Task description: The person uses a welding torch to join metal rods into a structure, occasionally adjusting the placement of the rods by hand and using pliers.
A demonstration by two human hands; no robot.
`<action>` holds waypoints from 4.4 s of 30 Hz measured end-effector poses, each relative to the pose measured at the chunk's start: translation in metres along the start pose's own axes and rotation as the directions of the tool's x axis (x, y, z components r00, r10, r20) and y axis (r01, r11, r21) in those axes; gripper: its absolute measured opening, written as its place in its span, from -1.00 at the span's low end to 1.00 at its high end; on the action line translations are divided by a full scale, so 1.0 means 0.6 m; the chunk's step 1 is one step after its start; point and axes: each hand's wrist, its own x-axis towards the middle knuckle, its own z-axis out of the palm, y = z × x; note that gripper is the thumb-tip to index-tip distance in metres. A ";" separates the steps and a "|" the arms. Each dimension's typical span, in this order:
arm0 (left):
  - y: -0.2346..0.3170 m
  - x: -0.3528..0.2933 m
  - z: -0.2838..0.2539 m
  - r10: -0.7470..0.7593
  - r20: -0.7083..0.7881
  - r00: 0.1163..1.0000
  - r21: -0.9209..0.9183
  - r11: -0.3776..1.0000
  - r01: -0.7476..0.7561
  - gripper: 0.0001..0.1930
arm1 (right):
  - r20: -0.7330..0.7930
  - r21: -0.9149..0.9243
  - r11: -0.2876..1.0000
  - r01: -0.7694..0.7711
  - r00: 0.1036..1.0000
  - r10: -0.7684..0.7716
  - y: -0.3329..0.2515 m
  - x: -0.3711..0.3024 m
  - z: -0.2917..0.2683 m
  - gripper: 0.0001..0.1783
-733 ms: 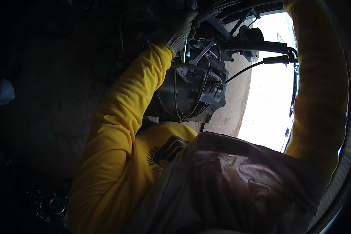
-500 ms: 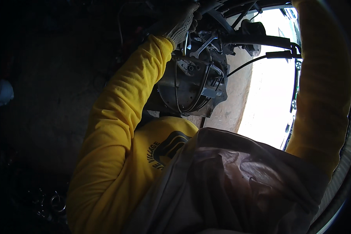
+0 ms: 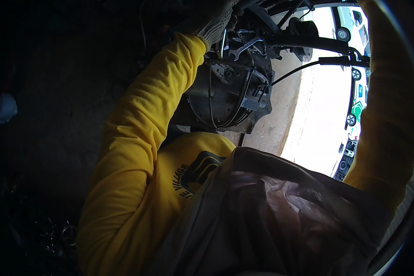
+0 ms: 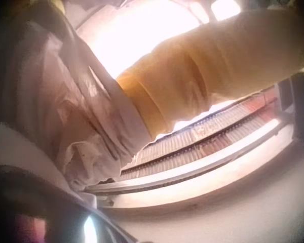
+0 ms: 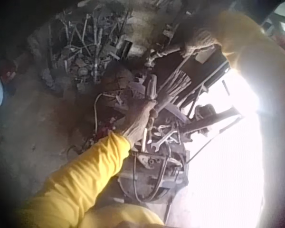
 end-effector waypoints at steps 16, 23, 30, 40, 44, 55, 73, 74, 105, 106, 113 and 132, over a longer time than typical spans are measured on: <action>-0.007 0.010 -0.007 -0.028 0.007 1.000 -0.016 0.999 0.028 -0.81 | -0.005 0.002 1.000 -0.005 1.000 0.005 0.007 -0.007 0.005 -0.56; -0.007 0.017 -0.011 -0.042 0.001 0.999 -0.039 0.998 0.042 -0.82 | -0.009 0.011 1.000 0.001 1.000 -0.001 0.010 -0.010 0.003 -0.55; -0.003 0.008 -0.003 -0.147 -0.023 0.989 -0.051 0.988 0.145 -0.82 | 0.001 0.016 1.000 -0.012 1.000 0.012 0.018 -0.019 0.013 -0.54; 0.052 -0.096 0.020 0.106 0.168 0.980 0.254 0.956 -0.147 -0.68 | -0.020 0.073 0.997 -0.032 0.999 0.034 0.033 -0.040 0.019 -0.52; 0.035 -0.119 0.021 0.253 0.252 0.934 0.024 0.963 -0.268 -0.62 | -0.031 0.116 0.990 -0.077 0.996 0.081 0.047 -0.075 0.007 -0.51; 0.175 -0.108 -0.085 0.406 0.045 0.913 -0.061 0.913 -0.403 -0.79 | 0.090 0.514 0.769 -0.381 0.915 0.393 0.154 -0.235 0.053 -0.49; 0.028 0.014 -0.093 -0.142 0.279 0.950 0.894 -0.324 -0.311 -0.48 | -0.096 0.554 0.828 0.092 0.994 -0.046 0.212 -0.051 0.559 -0.57; 0.028 0.014 -0.082 -0.144 0.267 0.953 0.871 -0.388 -0.303 -0.49 | -0.099 0.563 0.821 0.093 0.994 -0.044 0.209 -0.037 0.577 -0.57; 0.000 -0.011 -0.089 -0.048 0.695 0.718 0.634 -0.430 -0.642 -0.55 | -0.480 0.591 0.762 0.264 0.874 0.070 0.009 -0.177 0.484 -0.68; 0.009 -0.040 -0.074 -0.055 0.696 0.716 0.632 -0.425 -0.648 -0.55 | -0.492 0.585 0.767 0.263 0.867 0.077 0.010 -0.176 0.491 -0.68; 0.006 -0.148 -0.084 -0.039 0.752 0.659 0.660 0.029 -0.751 -0.67 | -0.621 0.507 0.806 0.305 0.778 0.097 0.005 -0.167 0.470 -0.81; -0.024 -0.156 -0.084 0.081 0.835 0.544 0.542 -0.295 -0.787 -0.76 | -0.597 0.462 0.818 0.343 0.802 0.001 0.014 -0.152 0.489 -0.77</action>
